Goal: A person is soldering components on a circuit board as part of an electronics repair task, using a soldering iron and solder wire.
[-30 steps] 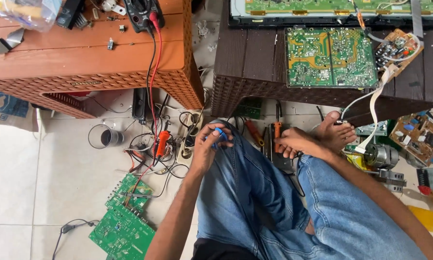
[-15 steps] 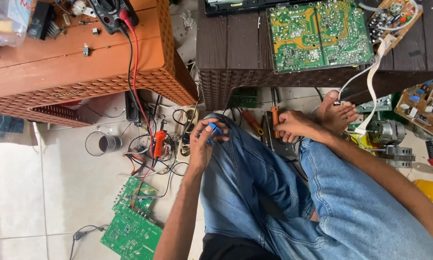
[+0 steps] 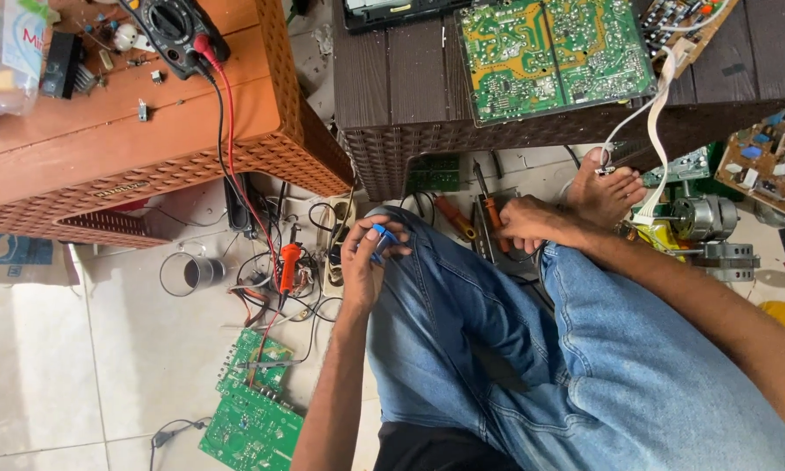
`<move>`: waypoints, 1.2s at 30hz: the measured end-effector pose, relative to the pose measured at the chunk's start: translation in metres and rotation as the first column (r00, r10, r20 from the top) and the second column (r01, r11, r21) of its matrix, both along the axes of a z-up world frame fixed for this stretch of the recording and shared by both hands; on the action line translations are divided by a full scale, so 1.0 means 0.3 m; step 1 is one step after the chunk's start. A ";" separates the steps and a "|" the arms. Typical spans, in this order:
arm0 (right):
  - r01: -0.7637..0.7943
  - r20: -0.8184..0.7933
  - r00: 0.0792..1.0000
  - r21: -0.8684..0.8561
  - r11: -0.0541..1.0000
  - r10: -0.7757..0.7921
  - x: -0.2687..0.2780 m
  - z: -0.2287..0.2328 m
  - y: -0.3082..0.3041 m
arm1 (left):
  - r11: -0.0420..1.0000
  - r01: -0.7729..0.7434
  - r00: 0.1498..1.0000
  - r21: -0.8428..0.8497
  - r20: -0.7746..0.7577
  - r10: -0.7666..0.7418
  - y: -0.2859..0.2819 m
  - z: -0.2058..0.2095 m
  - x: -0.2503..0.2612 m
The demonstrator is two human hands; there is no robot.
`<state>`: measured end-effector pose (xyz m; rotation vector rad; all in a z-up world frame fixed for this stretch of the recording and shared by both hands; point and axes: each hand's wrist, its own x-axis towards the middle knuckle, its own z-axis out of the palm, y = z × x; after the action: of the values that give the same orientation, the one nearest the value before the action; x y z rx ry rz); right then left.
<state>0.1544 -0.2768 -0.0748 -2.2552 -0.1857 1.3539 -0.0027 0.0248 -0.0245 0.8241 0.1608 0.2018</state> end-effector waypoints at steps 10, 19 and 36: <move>-0.023 -0.098 0.995 0.052 0.998 0.028 -0.004 -0.085 0.002 | 1.000 -0.001 1.000 -0.010 -0.010 0.001 0.001 0.019 0.009; -0.171 0.182 0.968 -0.039 0.984 0.175 -0.034 0.046 0.018 | 0.996 -0.039 0.999 -0.076 0.017 0.040 0.016 -0.024 0.002; -0.162 0.485 0.804 -0.380 0.911 0.345 -0.105 0.199 -0.014 | 0.685 0.026 0.997 0.728 -0.066 0.032 -0.021 0.144 -0.089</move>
<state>0.1230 -0.2809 -0.0152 -2.9499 -0.5174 0.8606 -0.0294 0.0185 0.0186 1.6442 0.1495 0.2419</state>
